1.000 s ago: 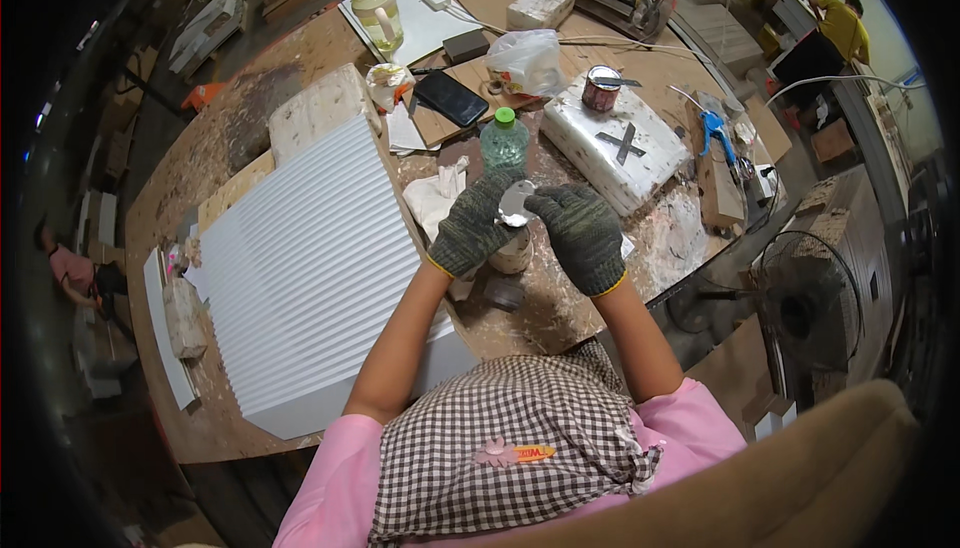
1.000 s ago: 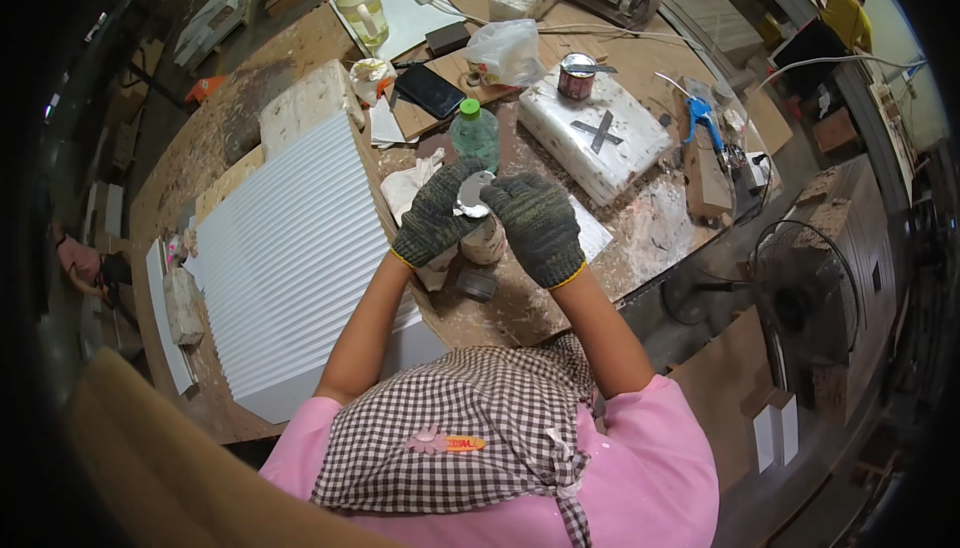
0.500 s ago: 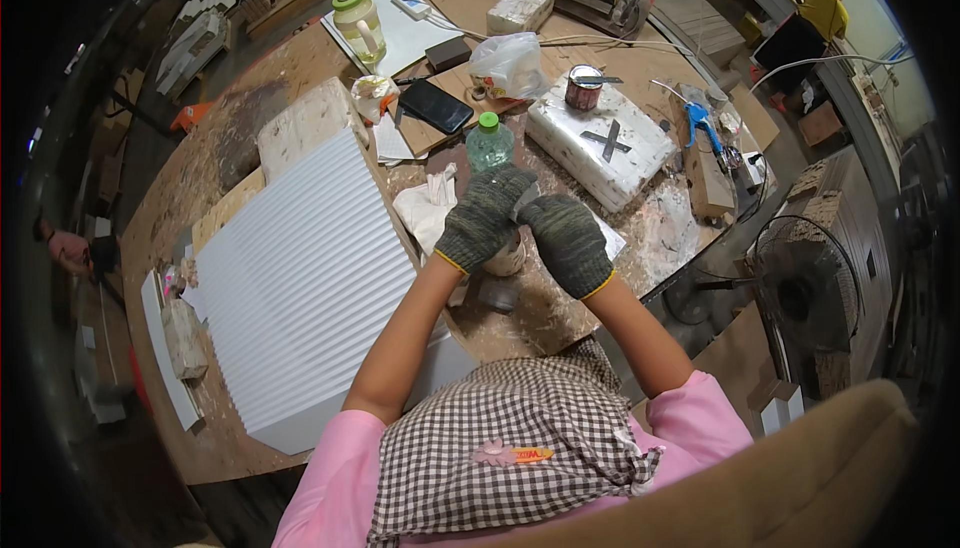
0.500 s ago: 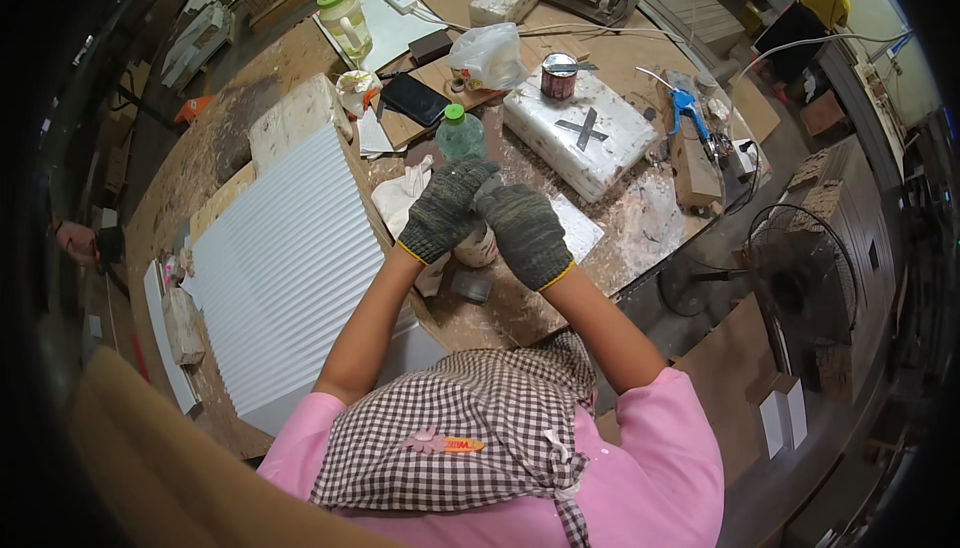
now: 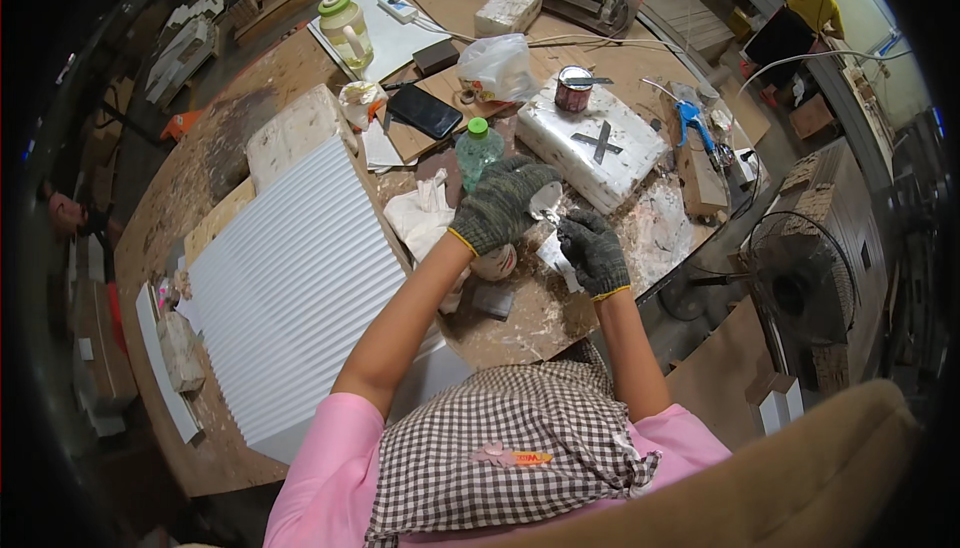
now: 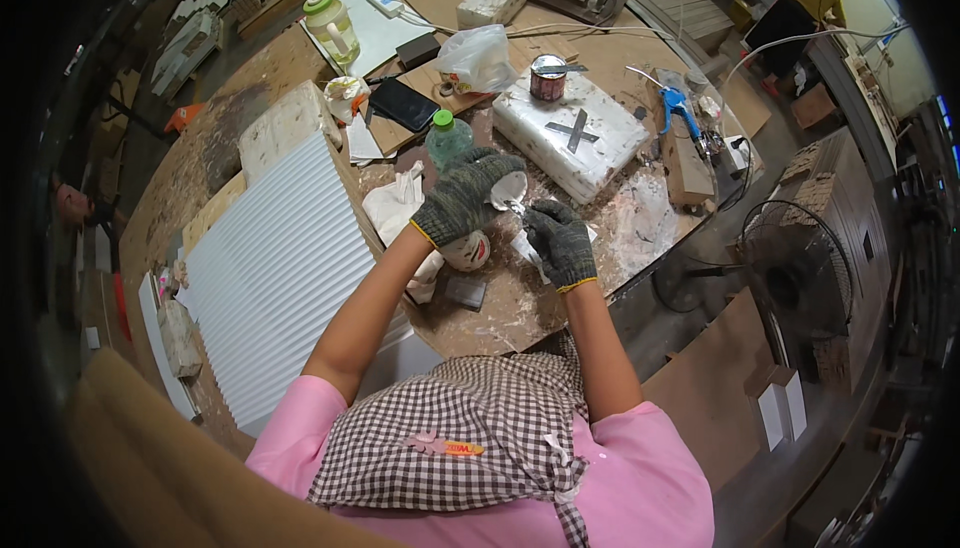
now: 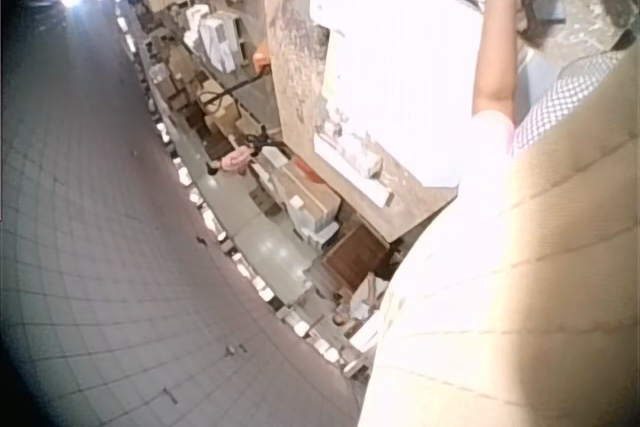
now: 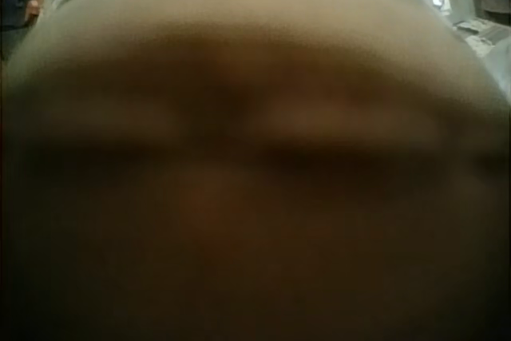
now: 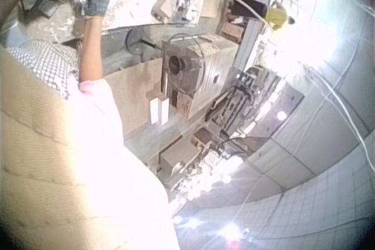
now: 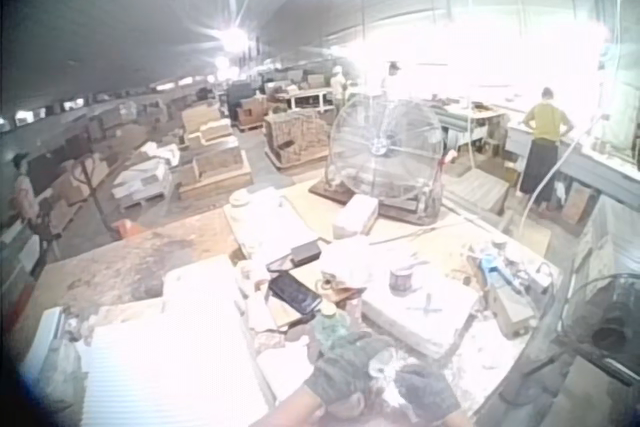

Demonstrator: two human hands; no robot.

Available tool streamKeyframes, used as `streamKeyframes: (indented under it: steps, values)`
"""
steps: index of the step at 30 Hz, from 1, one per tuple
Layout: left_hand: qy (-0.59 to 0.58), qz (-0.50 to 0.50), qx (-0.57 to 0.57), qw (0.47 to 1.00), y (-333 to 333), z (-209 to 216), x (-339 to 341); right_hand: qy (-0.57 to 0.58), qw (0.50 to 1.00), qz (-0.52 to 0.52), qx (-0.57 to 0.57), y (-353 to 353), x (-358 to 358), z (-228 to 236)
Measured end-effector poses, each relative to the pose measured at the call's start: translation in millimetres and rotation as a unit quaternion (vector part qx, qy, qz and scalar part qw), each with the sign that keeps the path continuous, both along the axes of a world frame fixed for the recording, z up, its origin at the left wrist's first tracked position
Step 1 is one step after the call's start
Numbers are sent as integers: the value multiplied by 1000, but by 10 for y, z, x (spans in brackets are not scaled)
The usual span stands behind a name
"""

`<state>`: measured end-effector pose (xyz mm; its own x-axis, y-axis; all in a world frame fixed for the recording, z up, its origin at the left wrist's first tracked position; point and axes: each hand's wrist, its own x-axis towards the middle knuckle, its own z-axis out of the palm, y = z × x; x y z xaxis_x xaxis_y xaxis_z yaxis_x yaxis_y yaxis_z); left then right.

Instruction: The person applies white putty to the ridges of a white corrugated panel, using a small container and a cloth to rub the material into the grooves.

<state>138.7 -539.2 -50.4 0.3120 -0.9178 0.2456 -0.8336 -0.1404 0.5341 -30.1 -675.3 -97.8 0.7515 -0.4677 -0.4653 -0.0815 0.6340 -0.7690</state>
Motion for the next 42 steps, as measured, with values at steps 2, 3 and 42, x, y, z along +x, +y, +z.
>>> streamKeyframes:
  steps: [2,3,42]
  values:
    - [10,6,2,1000,-32,-4,40,-10,1000,-17,23,0,-19,-11]
    - [21,12,3,1000,-47,-7,57,2,1000,-24,5,-15,-23,-13]
    - [-148,-73,-18,986,-262,-108,114,-8,983,-49,-176,47,139,-181]
